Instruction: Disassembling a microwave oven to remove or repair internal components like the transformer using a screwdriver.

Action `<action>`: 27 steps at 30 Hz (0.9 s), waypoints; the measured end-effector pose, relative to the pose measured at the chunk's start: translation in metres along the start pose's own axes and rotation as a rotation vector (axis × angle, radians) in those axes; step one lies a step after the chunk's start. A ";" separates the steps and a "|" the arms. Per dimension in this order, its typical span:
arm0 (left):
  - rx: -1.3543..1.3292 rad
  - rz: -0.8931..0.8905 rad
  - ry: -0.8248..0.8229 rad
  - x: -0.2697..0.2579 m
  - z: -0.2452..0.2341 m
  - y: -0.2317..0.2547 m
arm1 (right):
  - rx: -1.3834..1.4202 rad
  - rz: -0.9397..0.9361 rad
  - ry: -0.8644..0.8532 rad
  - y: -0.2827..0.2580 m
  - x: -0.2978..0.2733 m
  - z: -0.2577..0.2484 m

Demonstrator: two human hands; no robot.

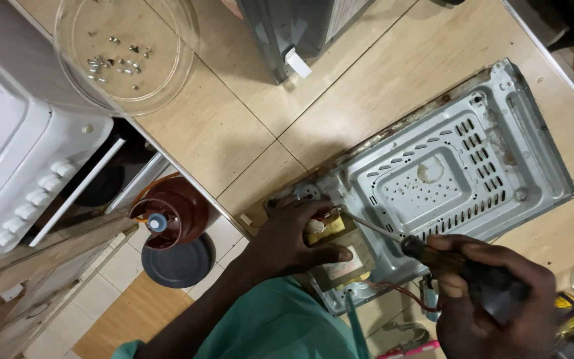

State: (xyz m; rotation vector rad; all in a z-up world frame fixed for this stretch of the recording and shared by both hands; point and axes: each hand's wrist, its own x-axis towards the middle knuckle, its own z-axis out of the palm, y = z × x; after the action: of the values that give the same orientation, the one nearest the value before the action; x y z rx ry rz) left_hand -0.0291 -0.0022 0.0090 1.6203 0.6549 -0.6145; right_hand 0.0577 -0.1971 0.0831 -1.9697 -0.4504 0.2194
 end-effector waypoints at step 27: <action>0.216 0.064 0.100 0.016 0.012 0.002 | 1.453 -0.154 -0.180 0.235 -0.091 -0.191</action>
State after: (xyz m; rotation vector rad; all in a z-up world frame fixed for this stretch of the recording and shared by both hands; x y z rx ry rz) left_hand -0.0166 -0.0127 -0.0028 1.8764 0.6232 -0.5753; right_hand 0.0917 -0.4812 -0.0509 -0.4938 -0.3687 0.4584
